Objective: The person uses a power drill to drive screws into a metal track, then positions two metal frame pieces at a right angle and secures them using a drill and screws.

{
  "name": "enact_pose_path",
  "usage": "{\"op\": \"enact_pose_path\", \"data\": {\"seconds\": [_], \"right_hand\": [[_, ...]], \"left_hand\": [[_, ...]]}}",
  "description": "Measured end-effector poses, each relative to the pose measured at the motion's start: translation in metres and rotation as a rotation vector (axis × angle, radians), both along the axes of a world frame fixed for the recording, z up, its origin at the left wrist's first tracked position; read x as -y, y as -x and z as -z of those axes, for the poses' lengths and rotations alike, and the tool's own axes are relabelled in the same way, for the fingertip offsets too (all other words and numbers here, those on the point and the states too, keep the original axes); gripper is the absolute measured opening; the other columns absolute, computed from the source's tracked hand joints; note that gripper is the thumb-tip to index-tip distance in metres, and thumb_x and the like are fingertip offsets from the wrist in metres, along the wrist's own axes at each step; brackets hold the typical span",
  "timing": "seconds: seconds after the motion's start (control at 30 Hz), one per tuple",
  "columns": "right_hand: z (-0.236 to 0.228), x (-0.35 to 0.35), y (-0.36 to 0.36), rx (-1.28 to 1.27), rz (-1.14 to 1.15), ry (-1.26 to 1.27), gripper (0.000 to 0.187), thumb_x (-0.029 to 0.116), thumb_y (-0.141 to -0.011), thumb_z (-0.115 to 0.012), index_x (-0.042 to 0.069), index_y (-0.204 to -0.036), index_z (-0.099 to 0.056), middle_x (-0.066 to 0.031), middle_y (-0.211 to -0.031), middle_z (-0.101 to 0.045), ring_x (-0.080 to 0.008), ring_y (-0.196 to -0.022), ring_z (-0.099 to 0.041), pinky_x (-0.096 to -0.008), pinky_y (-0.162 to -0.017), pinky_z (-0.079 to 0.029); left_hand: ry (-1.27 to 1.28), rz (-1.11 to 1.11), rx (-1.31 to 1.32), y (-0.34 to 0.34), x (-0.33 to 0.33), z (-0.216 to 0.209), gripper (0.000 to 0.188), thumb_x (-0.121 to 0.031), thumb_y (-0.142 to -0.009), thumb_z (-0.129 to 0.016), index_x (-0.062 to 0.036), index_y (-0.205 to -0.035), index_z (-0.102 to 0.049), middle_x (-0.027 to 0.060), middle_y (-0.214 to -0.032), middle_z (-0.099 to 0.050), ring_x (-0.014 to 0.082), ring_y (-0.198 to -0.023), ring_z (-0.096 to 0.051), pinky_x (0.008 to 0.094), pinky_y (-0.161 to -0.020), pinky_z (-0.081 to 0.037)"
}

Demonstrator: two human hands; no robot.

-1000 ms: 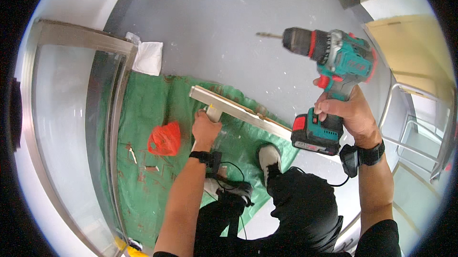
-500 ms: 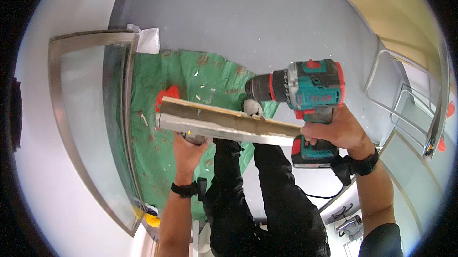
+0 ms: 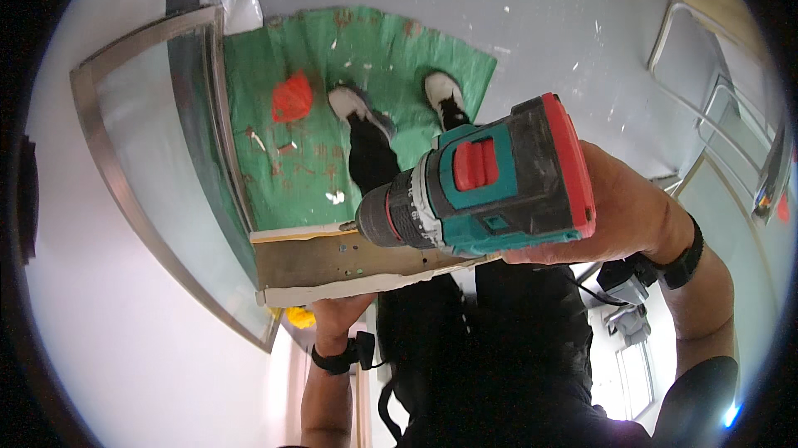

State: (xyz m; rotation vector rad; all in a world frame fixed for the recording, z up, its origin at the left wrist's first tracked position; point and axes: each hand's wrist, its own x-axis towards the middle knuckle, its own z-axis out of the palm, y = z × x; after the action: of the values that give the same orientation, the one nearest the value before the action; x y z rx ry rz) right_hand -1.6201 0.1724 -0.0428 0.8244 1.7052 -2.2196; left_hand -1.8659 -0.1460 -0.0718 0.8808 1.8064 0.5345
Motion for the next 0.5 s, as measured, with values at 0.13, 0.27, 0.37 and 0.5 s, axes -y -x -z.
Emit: {"op": "enact_pose_path", "data": {"seconds": [0.13, 0.27, 0.37, 0.5], "right_hand": [[-0.007, 0.019, -0.021, 0.207, 0.042, 0.167, 0.084, 0.023, -0.059, -0.092, 0.004, -0.128, -0.049, -0.0109, -0.118, -0.063, -0.0223, -0.107, -0.062, -0.0362, -0.093, -0.049], [-0.003, 0.037, -0.025, 0.355, 0.194, 0.506, 0.091, 0.024, -0.054, -0.095, 0.003, -0.128, -0.047, -0.0119, -0.119, -0.062, -0.0216, -0.107, -0.061, -0.036, -0.092, -0.05], [0.007, 0.058, -0.032, 0.288, 0.19, 0.499, 0.096, 0.023, -0.055, -0.094, 0.002, -0.133, -0.042, -0.0109, -0.12, -0.061, -0.0203, -0.109, -0.059, -0.0347, -0.092, -0.05], [0.005, 0.057, -0.024, 0.177, 0.081, 0.393, 0.094, 0.022, -0.059, -0.093, 0.003, -0.134, -0.041, -0.0076, -0.121, -0.059, -0.0182, -0.109, -0.058, -0.0318, -0.094, -0.047]], "left_hand": [[0.043, -0.012, 0.156, -0.002, 0.024, -0.01, 0.064, -0.017, -0.072, -0.085, -0.0043, -0.128, -0.055, 0.0094, -0.117, -0.065, 0.0209, -0.105, -0.062, 0.0361, -0.09, -0.052], [0.092, -0.078, 0.24, 0.0, 0.041, -0.022, 0.066, -0.017, -0.073, -0.085, -0.0049, -0.13, -0.053, 0.0098, -0.12, -0.063, 0.0208, -0.107, -0.061, 0.0364, -0.092, -0.051], [0.121, -0.143, 0.278, -0.001, 0.046, -0.023, 0.068, -0.017, -0.073, -0.084, -0.0054, -0.132, -0.051, 0.0101, -0.123, -0.061, 0.0207, -0.109, -0.06, 0.0367, -0.093, -0.05], [0.142, -0.238, 0.339, -0.004, 0.046, -0.018, 0.071, -0.017, -0.074, -0.084, -0.0061, -0.134, -0.048, 0.0105, -0.127, -0.059, 0.0206, -0.112, -0.059, 0.037, -0.095, -0.049]]}}
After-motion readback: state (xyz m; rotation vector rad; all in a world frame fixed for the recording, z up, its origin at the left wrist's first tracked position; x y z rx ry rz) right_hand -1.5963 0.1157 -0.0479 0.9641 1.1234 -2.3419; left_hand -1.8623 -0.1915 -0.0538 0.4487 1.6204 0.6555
